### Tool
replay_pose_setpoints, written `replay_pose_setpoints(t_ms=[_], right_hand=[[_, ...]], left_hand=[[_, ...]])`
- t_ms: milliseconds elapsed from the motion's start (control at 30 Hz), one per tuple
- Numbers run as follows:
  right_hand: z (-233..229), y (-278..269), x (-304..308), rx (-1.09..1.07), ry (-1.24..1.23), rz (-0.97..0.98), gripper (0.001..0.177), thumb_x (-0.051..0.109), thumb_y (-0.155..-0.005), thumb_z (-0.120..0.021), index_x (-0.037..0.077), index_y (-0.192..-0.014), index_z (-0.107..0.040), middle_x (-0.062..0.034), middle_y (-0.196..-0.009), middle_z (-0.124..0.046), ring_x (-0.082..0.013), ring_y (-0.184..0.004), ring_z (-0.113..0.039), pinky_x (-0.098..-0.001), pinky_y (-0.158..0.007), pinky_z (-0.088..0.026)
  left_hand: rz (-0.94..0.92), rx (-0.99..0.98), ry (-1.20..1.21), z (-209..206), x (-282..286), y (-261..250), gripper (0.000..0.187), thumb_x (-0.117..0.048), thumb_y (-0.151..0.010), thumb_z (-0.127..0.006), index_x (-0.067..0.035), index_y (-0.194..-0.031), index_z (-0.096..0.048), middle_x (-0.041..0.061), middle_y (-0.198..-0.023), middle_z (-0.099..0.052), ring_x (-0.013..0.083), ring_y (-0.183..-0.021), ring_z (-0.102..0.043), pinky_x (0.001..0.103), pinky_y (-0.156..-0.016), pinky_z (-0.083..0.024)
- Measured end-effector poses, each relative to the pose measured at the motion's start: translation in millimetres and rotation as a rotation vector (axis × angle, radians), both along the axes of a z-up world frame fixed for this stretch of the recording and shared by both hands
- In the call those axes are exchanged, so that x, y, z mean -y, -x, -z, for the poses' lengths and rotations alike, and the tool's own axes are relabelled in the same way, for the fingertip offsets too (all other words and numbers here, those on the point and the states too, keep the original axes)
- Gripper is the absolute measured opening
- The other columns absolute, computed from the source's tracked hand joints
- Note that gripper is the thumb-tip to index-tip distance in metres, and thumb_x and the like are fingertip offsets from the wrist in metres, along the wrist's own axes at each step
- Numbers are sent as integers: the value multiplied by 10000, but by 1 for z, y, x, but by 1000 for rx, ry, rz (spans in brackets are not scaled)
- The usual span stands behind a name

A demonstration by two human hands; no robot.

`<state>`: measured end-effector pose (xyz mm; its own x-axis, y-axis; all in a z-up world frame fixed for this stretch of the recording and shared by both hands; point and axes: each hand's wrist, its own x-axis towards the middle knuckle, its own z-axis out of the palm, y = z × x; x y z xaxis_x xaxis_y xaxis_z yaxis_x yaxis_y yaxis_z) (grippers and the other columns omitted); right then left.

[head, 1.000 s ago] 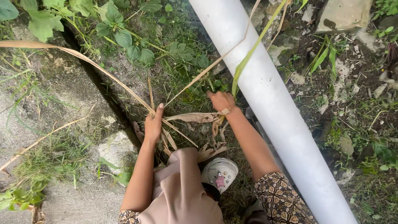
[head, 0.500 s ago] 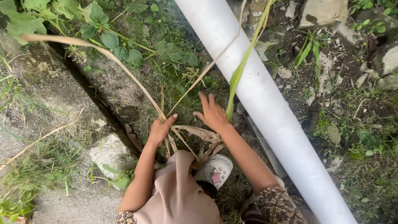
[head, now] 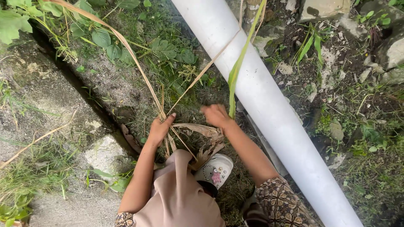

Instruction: Pulling out weeds and dry grass from a patch of ground next to a wall.

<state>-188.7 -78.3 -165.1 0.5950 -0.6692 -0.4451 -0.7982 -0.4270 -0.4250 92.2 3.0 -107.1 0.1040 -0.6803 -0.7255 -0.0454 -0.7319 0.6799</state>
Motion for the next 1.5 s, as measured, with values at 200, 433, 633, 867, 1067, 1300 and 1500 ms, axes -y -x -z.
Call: replay_pose_setpoints(t_ms=[200,433,633,867,1067,1300,1500], right_hand=[[-59,-16,-66,5,-433,34,245,114,-1043,-525,119,-1161,-739,-159,-752,-690,-159,-528,-562,-298,-579,-514],[-102,-34,2,179,94,454,539,376,-899,-699,-19,-1238,-561,-272,-1297,-484,-299,-934,-656,-415,-830,-602],[-42,-37,14,-445,68,379,569,461,-1056,-571,-21,-1349,-496,-207,-1109,-606,-298,-851,-688,-425,-655,-653],[16,11,22,-73,21,193,233,71,-980,-567,36,-1170,-697,-216,-766,-693,-313,-618,-680,-468,-647,-587],[-22,-24,-36,295,-239,346,248,86,-958,-561,40,-1179,-663,-121,-773,-671,-217,-509,-568,-382,-485,-479],[-63,-93,-58,400,-312,603,310,205,-1003,-513,63,-1279,-526,-160,-978,-673,-240,-796,-666,-369,-675,-603],[-121,-109,-59,956,-386,551,556,255,-1049,-446,71,-1546,-277,-201,-1572,-341,-380,-1467,-349,-512,-1179,-323]], left_hand=[[-37,-36,14,-6,0,4,389,-430,-931,-713,-51,-883,-634,2,-701,-528,132,-656,-462,349,-605,-412],[14,-25,38,-4,-2,11,413,-419,-940,-704,-32,-825,-618,11,-692,-511,143,-648,-435,357,-593,-388],[42,16,29,-9,-1,12,391,-435,-929,-698,-60,-850,-620,-9,-698,-554,119,-660,-466,320,-620,-426],[-8,-70,60,4,-2,12,384,-420,-933,-684,-44,-858,-649,-21,-704,-513,127,-669,-438,350,-617,-398],[25,-56,-5,8,-4,11,492,-476,-951,-678,16,-958,-681,43,-805,-582,165,-756,-496,362,-716,-432],[89,-332,329,-17,-2,40,596,-368,-928,-751,-40,-1364,-510,50,-1190,-642,155,-1116,-586,342,-1011,-420],[-252,-175,285,1,-3,-16,208,-166,-1020,-706,-64,-986,-528,20,-882,-537,149,-807,-475,335,-725,-432]])
